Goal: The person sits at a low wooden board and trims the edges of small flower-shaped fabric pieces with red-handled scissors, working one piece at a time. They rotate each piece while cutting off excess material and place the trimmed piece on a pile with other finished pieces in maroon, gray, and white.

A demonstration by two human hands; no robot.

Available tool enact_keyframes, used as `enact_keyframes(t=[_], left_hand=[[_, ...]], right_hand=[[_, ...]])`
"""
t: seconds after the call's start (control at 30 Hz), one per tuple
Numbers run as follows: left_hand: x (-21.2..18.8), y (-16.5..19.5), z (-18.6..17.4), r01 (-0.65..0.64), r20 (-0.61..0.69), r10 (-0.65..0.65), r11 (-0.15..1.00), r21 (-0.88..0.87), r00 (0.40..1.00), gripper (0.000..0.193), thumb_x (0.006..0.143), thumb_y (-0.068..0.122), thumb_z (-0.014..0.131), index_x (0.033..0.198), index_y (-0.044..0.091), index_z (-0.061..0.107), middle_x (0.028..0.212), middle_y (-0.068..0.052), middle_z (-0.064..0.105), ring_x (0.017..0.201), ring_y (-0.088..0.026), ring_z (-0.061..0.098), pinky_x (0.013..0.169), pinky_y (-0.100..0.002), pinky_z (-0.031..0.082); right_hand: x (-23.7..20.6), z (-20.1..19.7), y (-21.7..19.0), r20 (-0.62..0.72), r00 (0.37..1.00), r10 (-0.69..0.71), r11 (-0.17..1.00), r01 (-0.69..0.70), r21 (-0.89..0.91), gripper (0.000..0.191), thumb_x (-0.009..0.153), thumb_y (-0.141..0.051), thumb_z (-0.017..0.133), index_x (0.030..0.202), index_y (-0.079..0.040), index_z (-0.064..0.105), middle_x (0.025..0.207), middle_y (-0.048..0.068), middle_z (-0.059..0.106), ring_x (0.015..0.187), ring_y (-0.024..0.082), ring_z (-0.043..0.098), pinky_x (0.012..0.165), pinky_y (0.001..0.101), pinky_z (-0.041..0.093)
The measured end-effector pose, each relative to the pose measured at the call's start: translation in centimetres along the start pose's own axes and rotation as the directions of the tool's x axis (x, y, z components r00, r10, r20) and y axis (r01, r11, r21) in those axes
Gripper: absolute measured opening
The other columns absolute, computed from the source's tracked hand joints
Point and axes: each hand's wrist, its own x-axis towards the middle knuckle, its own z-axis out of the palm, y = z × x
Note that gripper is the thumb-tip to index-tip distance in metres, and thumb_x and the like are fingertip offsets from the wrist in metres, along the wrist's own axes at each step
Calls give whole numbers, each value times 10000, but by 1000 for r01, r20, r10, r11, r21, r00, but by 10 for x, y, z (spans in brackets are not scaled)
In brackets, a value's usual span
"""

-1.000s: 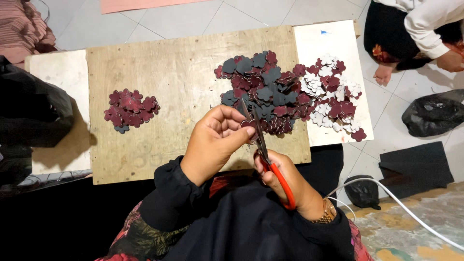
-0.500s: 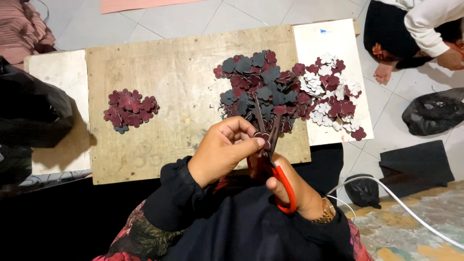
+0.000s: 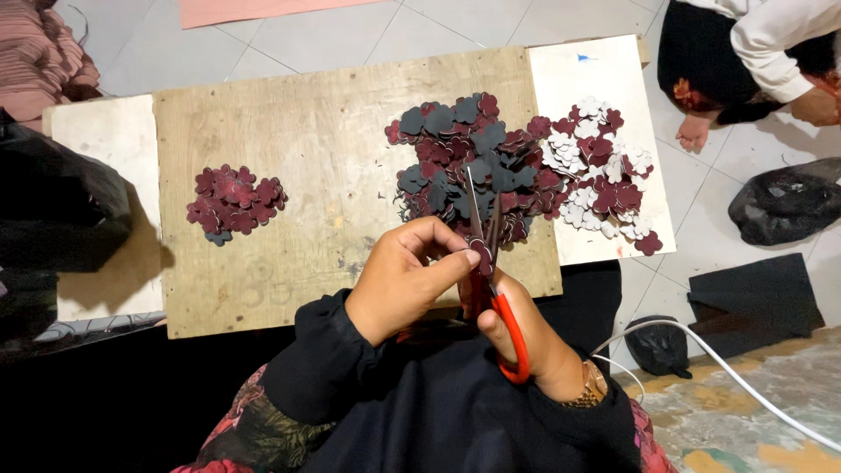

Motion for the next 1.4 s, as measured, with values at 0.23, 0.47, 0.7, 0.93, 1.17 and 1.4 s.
enact_keyframes(t=[0.23,0.47,0.7,0.93,1.17,1.4], left_hand=[[1,3,-1,-1,-19,2,999,34,1000,88,915,116,742,920,43,693,846,2,715,734,-41,588,667,-219,485],[2,1,-3,-8,-20,8,999,-46,1000,94,940,98,727,949,28,664,875,-14,709,783,-49,623,704,-216,511],[2,-1,-6,4,3,-4,981,-195,1000,78,950,53,697,992,16,643,936,-41,719,856,-80,675,791,-242,565],[4,-4,-9,-3,-17,0,978,-208,1000,96,947,47,701,1008,25,631,938,-35,709,862,-81,668,786,-241,554],[3,0,-10,-9,-24,5,988,-154,1000,105,957,65,710,1018,29,633,917,-34,704,809,-65,623,720,-223,509],[4,-2,-12,-26,-38,19,980,-195,999,119,949,42,701,1036,28,621,920,-40,706,827,-81,658,721,-231,520]], right_hand=[[-3,-2,-1,-8,998,55,997,-55,54,843,831,-868,556,1042,-52,546,870,-6,516,775,91,489,693,241,455],[-5,-5,-3,21,996,89,989,-91,114,790,821,-830,610,1016,-69,536,840,-34,475,721,60,430,620,207,382],[-6,-5,-3,39,994,101,979,-106,173,721,839,-786,649,966,-87,527,831,-47,465,695,46,413,593,202,365],[-7,-5,1,60,993,101,975,-111,195,669,863,-746,664,946,-97,526,814,-59,465,694,38,406,595,202,354],[-7,-5,6,58,994,95,971,-105,213,630,882,-705,678,924,-95,526,789,-60,460,674,39,406,575,203,353],[-9,-5,9,75,988,134,956,-148,254,603,907,-671,671,906,-88,515,768,-61,448,646,40,396,558,205,349]])
